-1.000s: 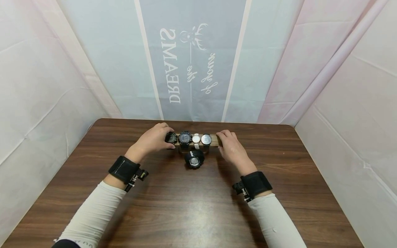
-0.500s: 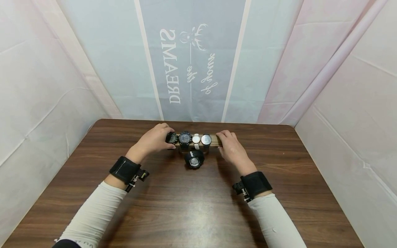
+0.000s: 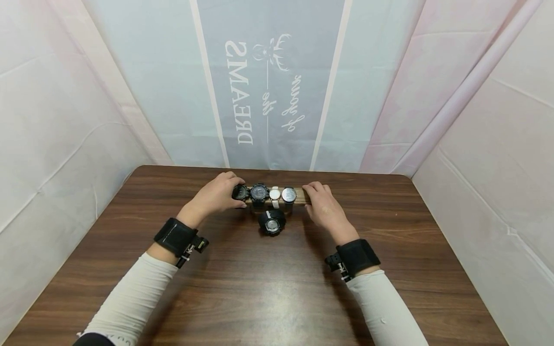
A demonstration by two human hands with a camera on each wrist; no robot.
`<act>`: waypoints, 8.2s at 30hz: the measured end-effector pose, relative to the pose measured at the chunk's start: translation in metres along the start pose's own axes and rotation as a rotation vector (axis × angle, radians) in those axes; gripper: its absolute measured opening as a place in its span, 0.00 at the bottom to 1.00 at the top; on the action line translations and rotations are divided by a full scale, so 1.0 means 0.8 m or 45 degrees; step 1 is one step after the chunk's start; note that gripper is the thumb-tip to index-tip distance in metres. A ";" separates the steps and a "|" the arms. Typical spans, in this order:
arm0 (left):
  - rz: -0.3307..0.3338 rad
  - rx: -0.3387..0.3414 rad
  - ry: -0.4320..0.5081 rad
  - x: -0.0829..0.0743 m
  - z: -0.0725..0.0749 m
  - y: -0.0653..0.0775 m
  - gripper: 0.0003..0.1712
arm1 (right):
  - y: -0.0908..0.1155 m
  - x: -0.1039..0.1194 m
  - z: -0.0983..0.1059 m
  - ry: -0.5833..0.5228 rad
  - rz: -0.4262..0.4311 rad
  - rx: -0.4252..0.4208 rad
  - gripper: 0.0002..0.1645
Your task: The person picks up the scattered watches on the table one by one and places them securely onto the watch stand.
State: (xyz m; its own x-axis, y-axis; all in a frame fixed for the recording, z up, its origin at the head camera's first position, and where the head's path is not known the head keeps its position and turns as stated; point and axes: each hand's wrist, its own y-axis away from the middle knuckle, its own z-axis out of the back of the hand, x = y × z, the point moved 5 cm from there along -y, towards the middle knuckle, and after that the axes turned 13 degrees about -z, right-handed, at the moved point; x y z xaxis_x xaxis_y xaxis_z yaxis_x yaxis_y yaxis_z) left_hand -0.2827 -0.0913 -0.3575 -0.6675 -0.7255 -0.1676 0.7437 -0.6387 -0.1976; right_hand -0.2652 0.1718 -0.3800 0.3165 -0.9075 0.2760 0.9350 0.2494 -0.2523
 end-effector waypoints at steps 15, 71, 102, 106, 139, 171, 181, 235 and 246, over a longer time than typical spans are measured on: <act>0.027 0.004 0.015 -0.003 0.002 0.004 0.40 | 0.000 0.000 -0.001 0.003 -0.004 -0.018 0.30; -0.122 0.099 -0.100 -0.116 -0.040 -0.013 0.21 | -0.002 -0.002 0.001 -0.011 -0.015 0.012 0.30; -0.078 -0.058 0.358 -0.105 -0.024 -0.001 0.12 | -0.001 -0.004 -0.002 -0.026 -0.021 0.025 0.31; -0.014 -0.084 0.564 -0.097 -0.027 0.005 0.12 | 0.000 -0.004 -0.003 -0.028 -0.029 0.032 0.32; 0.322 -0.471 2.123 -0.083 -0.064 0.027 0.22 | 0.012 0.016 0.021 -0.104 -0.099 -0.098 0.31; 0.342 -0.495 2.181 -0.094 -0.076 0.019 0.18 | 0.070 0.143 0.079 -0.207 0.156 -0.411 0.30; 0.337 -0.492 2.146 -0.094 -0.075 0.020 0.18 | 0.070 0.148 0.082 -0.172 0.184 -0.408 0.29; 0.112 -0.220 0.402 0.032 -0.014 0.046 0.34 | 0.066 0.090 0.113 0.008 0.031 -0.442 0.22; 0.067 -0.114 0.440 0.045 -0.028 0.039 0.32 | 0.059 0.065 0.106 0.019 -0.081 -0.366 0.23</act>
State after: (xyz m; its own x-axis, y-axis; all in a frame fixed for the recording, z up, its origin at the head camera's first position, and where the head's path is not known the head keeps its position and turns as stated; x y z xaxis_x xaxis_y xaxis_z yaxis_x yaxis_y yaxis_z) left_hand -0.2842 -0.1314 -0.3910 -0.6128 -0.6175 -0.4932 0.7814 -0.5666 -0.2615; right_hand -0.1912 0.1649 -0.2989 0.2546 -0.9237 0.2862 0.8684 0.0881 -0.4879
